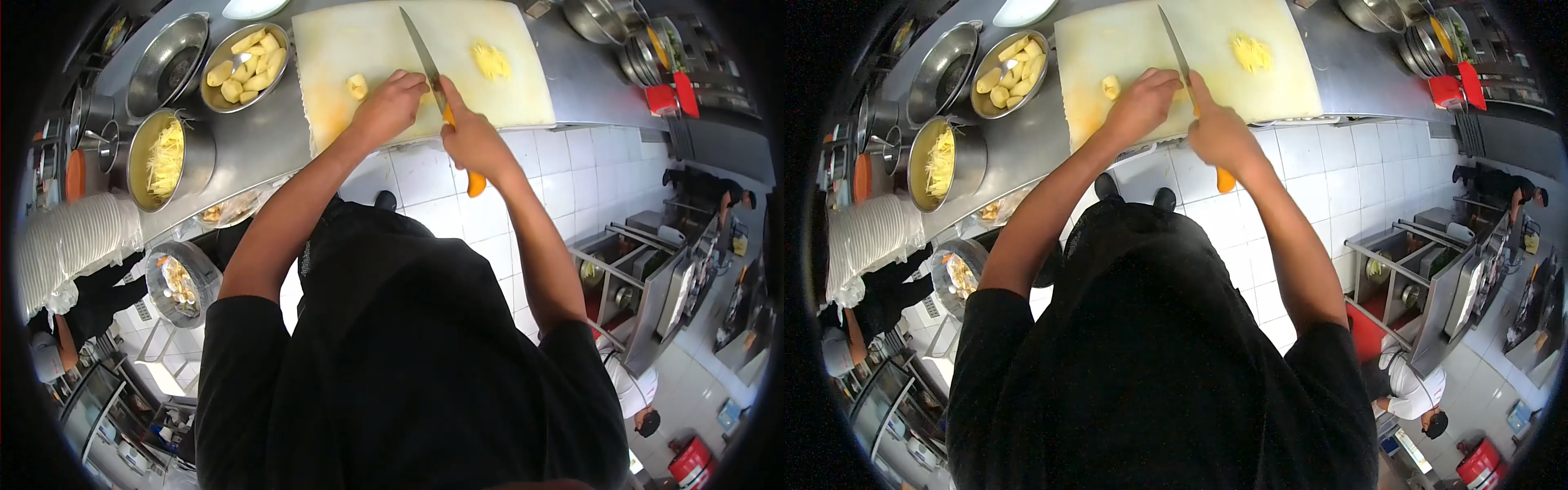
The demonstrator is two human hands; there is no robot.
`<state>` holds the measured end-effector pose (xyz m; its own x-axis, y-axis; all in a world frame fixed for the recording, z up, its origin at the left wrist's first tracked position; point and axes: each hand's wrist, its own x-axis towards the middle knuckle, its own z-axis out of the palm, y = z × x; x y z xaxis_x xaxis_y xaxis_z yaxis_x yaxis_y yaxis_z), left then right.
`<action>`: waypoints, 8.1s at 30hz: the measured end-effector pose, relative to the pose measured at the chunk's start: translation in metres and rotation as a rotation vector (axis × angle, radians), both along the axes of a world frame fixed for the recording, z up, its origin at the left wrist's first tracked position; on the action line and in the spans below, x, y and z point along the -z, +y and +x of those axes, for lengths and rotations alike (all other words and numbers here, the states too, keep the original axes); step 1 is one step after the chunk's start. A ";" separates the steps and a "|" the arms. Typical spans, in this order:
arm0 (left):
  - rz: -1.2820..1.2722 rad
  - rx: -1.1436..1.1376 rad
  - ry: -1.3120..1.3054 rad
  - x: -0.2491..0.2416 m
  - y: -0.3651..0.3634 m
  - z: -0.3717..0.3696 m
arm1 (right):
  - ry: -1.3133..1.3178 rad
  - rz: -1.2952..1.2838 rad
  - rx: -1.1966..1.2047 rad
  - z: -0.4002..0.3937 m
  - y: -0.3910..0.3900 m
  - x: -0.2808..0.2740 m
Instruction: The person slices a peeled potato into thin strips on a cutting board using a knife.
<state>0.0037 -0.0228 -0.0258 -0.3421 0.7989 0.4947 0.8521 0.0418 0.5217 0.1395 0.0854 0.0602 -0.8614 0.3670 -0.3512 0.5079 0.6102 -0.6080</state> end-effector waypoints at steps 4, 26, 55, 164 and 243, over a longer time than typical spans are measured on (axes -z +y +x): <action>-0.010 0.003 0.004 0.004 0.002 -0.001 | 0.142 0.145 -0.029 -0.012 0.005 0.036; 0.002 -0.104 -0.009 0.003 -0.004 0.003 | 0.139 0.153 -0.026 0.009 -0.012 0.026; 0.041 -0.133 -0.056 0.005 -0.003 0.005 | -0.085 -0.099 0.027 0.000 -0.009 -0.025; 0.151 -0.143 -0.117 0.000 -0.002 0.005 | -0.149 -0.073 0.048 0.025 -0.030 -0.041; 0.077 -0.225 -0.173 0.003 -0.003 0.001 | -0.017 -0.074 0.076 -0.005 -0.032 0.001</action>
<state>0.0050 -0.0256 -0.0285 -0.5913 0.6555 0.4698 0.7239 0.1745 0.6675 0.1343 0.0529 0.0589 -0.8259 0.4033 -0.3939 0.5613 0.5232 -0.6412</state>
